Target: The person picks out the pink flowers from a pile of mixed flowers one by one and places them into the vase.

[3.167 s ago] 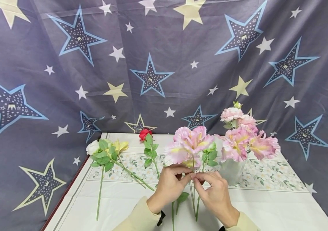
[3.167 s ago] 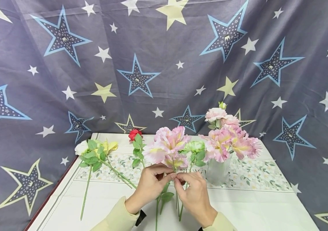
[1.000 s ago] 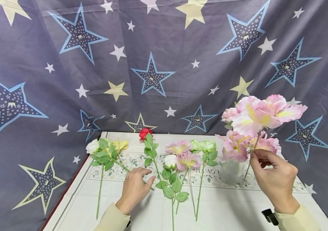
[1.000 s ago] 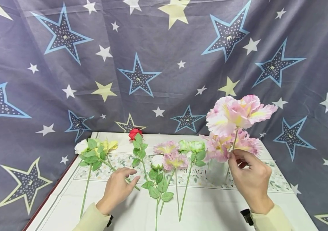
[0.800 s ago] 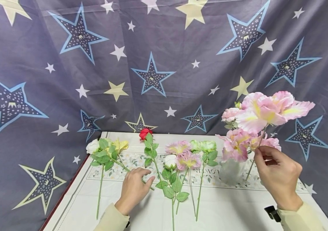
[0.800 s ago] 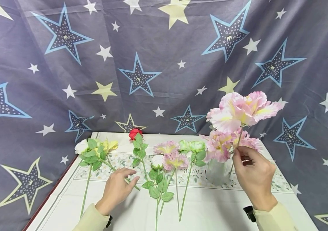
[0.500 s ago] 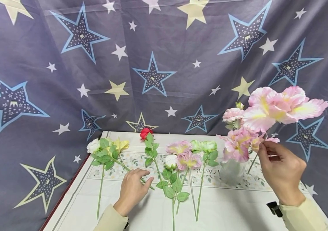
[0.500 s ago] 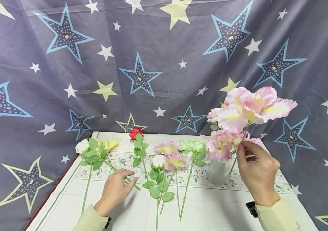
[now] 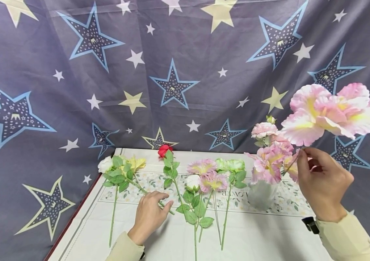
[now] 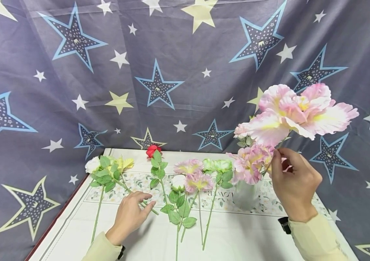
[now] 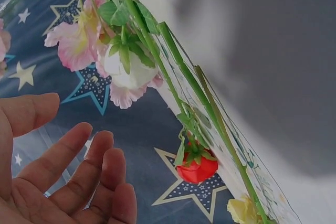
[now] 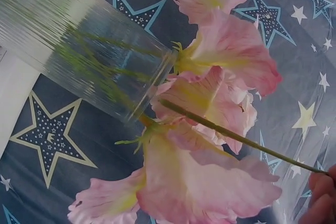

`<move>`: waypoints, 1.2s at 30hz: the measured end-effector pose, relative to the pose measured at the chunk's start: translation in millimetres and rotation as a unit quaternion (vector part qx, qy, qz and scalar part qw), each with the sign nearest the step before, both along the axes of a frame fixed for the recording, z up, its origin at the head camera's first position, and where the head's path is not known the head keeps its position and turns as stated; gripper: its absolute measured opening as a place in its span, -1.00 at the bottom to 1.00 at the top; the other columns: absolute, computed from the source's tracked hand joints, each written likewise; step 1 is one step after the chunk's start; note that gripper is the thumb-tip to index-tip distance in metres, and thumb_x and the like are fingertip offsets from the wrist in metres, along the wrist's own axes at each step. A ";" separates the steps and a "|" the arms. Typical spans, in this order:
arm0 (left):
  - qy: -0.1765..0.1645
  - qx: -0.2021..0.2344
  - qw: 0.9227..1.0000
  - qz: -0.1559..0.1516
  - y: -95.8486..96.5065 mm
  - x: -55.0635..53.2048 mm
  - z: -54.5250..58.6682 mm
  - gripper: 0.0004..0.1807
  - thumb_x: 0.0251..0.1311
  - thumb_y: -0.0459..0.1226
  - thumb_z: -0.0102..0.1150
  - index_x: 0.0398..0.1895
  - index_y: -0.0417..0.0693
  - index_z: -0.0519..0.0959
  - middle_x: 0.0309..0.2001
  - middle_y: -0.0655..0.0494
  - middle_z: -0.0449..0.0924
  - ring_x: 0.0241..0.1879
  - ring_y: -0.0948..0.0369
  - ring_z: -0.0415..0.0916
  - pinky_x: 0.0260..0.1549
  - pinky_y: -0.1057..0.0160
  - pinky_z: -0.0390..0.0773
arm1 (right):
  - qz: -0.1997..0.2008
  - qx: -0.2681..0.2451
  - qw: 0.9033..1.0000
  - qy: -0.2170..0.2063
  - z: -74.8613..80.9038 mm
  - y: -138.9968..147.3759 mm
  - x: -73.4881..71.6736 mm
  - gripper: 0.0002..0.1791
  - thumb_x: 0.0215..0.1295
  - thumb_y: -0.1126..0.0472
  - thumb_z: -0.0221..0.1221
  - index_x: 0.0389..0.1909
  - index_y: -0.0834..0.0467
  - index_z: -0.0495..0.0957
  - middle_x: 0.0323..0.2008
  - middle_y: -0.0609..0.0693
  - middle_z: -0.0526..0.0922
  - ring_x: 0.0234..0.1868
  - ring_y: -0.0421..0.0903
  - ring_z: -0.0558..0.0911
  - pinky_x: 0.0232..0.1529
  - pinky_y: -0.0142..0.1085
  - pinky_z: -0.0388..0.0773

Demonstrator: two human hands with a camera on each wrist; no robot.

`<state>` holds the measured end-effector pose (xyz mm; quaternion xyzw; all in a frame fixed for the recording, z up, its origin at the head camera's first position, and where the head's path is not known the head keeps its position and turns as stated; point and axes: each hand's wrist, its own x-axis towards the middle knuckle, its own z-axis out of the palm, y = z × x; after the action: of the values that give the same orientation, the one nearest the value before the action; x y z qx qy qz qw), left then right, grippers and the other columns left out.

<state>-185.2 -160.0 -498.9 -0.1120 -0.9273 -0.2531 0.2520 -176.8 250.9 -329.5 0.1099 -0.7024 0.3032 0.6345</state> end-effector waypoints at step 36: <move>-0.012 0.001 1.000 0.001 0.6 1.6 0.3 -0.74 0.06 -0.17 0.56 -0.18 0.00 0.79 -0.20 0.07 0.76 -0.12 0.00 0.70 0.03 -0.15 0.55 | -0.094 0.124 0.974 -0.167 -41.0 15.3 -20.8 -0.65 0.22 0.20 0.21 -0.77 0.10 0.49 -0.66 0.10 0.47 -0.71 0.25 0.46 -0.73 0.22 0.25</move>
<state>-183.6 -159.5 -498.6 -0.1079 -0.9301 -0.2549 0.2415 -197.6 266.2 -370.5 0.0691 -0.8375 0.1670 0.5157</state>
